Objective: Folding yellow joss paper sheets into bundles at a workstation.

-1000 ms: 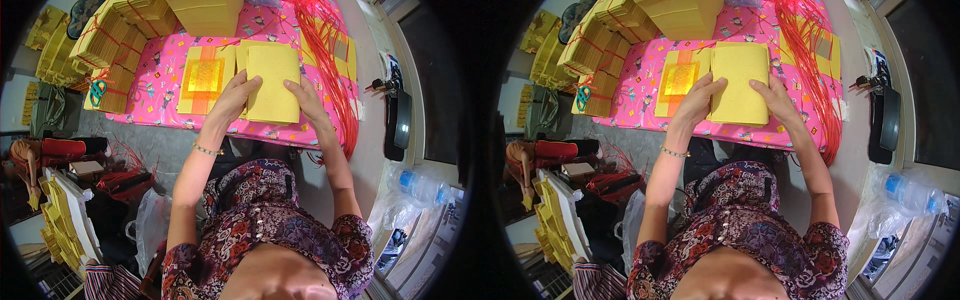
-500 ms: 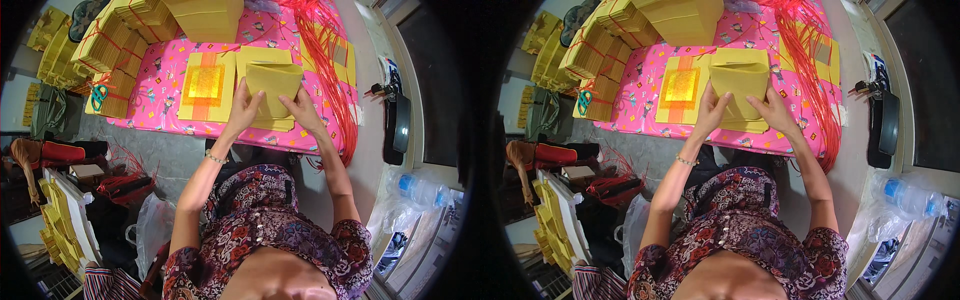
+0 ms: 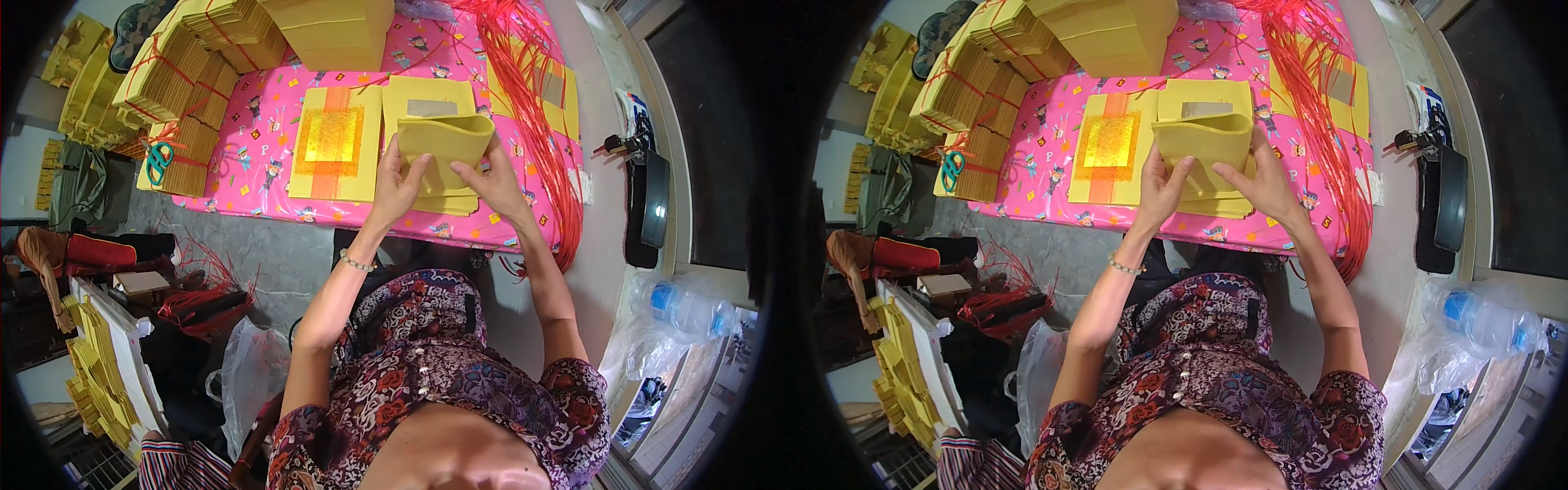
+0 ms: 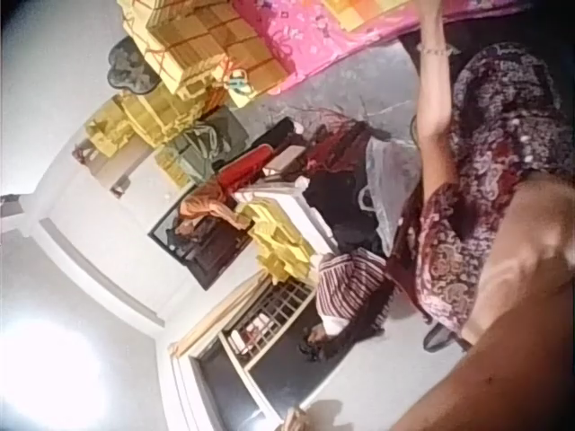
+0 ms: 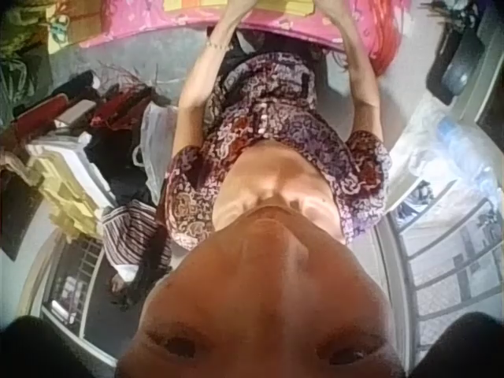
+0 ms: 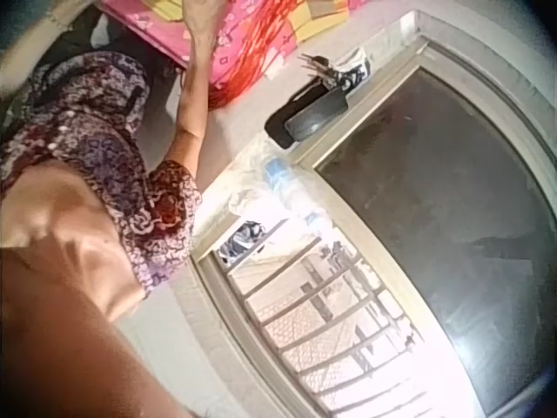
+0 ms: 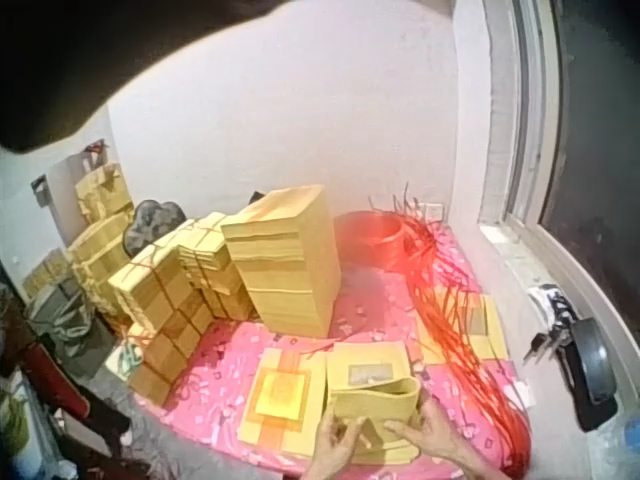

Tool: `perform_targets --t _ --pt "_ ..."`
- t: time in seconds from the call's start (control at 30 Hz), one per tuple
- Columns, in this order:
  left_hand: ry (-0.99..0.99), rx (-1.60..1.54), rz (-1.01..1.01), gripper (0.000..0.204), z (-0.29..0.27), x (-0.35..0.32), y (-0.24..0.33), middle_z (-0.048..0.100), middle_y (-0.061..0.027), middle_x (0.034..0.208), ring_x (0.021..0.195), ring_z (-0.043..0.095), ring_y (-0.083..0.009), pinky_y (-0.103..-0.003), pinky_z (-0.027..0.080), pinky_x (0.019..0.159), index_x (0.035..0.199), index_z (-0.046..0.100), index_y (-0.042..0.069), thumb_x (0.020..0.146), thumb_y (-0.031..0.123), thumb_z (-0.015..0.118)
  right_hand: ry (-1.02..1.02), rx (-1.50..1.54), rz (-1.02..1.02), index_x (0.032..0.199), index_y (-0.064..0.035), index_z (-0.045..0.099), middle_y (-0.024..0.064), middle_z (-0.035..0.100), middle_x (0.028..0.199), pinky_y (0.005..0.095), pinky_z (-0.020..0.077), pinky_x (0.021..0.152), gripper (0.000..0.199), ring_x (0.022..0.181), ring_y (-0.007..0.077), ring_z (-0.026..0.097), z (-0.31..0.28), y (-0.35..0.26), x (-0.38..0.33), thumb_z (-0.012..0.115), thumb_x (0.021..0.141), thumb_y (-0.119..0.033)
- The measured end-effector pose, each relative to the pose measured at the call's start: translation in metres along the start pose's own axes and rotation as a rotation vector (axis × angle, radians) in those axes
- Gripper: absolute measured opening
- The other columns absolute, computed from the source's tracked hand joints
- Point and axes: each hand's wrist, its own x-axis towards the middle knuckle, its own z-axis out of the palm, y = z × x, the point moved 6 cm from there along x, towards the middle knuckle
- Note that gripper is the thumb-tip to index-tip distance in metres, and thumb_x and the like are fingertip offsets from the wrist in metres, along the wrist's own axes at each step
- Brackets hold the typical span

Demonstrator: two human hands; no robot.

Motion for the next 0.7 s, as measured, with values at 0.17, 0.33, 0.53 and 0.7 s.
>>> perform_targets --t 0.17,0.33,0.53,0.7 --pt "-0.011 0.034 0.022 0.036 0.000 -0.006 0.001 0.057 -0.0079 0.112 0.101 0.054 -0.0128 -0.026 0.045 0.084 0.123 0.044 0.000 0.090 0.005 0.056 0.228 -0.648 -0.552 0.129 -0.0064 0.046 0.0125 0.053 0.121 0.0389 0.0423 0.093 0.055 0.110 0.0279 0.053 -0.009 -0.085 0.004 0.068 0.080 -0.020" --pt "-0.009 0.059 0.059 0.034 0.003 -0.009 0.003 0.057 -0.0075 0.110 0.098 0.055 -0.0118 -0.025 0.045 0.082 0.122 0.044 0.000 0.090 0.005 0.056 0.083 -0.798 -0.642 0.115 -0.0092 0.060 0.0099 0.058 0.112 0.0392 0.0448 0.088 0.036 0.104 0.0294 0.055 0.002 -0.088 0.010 0.065 0.080 -0.018" --pt "-0.015 0.053 0.055 0.033 0.003 -0.012 0.004 0.057 -0.0063 0.108 0.097 0.055 -0.0113 -0.025 0.045 0.082 0.121 0.045 0.000 0.090 0.004 0.055 0.060 -0.773 -0.650 0.107 -0.0088 0.063 0.0069 0.062 0.102 0.0378 0.0465 0.079 0.028 0.093 0.0271 0.058 0.003 -0.091 0.010 0.064 0.080 -0.016" --pt "-0.024 0.092 0.063 0.030 0.001 -0.014 -0.003 0.059 -0.0063 0.105 0.095 0.056 -0.0116 -0.025 0.046 0.080 0.119 0.046 0.000 0.090 0.004 0.055 0.067 -0.642 -0.555 0.099 -0.0070 0.065 0.0072 0.064 0.089 0.0360 0.0468 0.073 0.020 0.081 0.0258 0.061 0.002 -0.097 0.014 0.065 0.081 -0.016"
